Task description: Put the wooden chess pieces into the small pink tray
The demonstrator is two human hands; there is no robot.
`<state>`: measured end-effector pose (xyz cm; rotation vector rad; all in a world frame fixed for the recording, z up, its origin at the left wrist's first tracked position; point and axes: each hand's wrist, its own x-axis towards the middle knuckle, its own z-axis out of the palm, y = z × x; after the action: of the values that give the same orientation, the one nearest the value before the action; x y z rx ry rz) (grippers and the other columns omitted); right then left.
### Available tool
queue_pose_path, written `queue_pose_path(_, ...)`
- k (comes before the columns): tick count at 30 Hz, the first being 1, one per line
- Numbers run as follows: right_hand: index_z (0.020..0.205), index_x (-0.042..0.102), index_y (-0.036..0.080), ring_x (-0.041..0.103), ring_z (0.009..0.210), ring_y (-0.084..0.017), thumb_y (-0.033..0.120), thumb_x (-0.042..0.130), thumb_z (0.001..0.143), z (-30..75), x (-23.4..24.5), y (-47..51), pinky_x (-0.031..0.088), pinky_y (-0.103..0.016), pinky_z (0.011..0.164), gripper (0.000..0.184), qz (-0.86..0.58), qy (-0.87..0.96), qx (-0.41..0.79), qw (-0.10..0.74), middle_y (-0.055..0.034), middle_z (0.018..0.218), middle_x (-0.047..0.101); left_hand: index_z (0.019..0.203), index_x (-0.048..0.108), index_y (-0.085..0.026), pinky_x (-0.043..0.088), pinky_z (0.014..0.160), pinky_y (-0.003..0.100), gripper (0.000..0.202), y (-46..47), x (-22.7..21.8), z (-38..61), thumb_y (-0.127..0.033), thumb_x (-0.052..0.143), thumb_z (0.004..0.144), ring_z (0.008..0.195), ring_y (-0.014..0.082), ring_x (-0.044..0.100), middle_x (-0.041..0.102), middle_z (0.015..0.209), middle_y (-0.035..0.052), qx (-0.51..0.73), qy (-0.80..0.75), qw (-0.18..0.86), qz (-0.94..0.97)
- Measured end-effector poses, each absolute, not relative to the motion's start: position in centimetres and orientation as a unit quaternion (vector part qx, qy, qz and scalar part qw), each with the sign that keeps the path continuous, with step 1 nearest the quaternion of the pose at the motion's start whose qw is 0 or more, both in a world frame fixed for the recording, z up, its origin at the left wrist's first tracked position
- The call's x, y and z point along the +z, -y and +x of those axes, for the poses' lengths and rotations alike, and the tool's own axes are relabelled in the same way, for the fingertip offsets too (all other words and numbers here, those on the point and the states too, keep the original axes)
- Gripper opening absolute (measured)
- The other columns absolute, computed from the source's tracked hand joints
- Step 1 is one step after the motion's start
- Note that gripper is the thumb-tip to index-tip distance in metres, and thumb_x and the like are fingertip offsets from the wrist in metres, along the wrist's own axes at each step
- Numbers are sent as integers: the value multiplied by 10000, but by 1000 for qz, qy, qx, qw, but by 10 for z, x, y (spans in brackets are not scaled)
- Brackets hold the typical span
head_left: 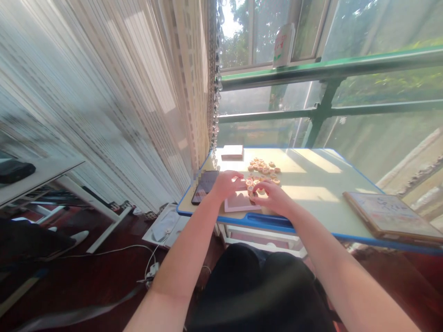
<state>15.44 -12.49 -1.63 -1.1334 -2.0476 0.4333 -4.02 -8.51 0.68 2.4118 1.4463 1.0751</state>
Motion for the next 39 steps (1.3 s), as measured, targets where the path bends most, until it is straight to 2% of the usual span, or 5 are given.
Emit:
queue_pose_path(5, 808, 668, 235, 554, 799, -182, 311, 650, 700, 153, -18, 123, 444, -310, 744, 133, -454, 796, 187, 354, -28, 831, 567, 839, 713, -190, 484, 862, 307, 172, 85, 5, -40, -243, 566, 767, 887, 177, 641, 720, 910, 32, 334, -466, 55, 818)
queue_pose_path(11, 842, 669, 233, 552, 795, -181, 288, 631, 714, 152, -19, 128, 439, -306, 756, 144, -464, 801, 153, 347, -34, 831, 580, 813, 716, -174, 481, 827, 298, 173, 85, 4, -40, -212, 551, 774, 845, 178, 640, 720, 859, 40, 331, -445, 44, 831)
queue_pose_path(24, 792, 614, 216, 550, 780, -182, 274, 598, 711, 150, -19, 130, 430, -300, 716, 101, -484, 800, 134, 328, -30, 810, 583, 730, 714, -180, 477, 771, 291, 124, 87, 3, -38, -211, 594, 740, 742, 163, 612, 700, 737, 27, 344, -444, 12, 827)
queue_pose_path(29, 793, 609, 222, 549, 772, -176, 296, 601, 723, 151, -20, 130, 432, -293, 703, 103, -474, 802, 132, 339, -24, 807, 589, 750, 714, -169, 488, 749, 277, 136, 90, 6, -37, -175, 578, 744, 715, 148, 615, 704, 754, 31, 344, -435, 46, 831)
queue_pose_path(39, 822, 613, 215, 540, 745, -170, 291, 586, 738, 153, -21, 129, 432, -290, 676, 117, -463, 794, 141, 367, -27, 813, 608, 739, 712, -183, 484, 821, 302, 169, 89, 5, -38, -97, 567, 721, 807, 167, 631, 716, 775, 24, 375, -419, 37, 826)
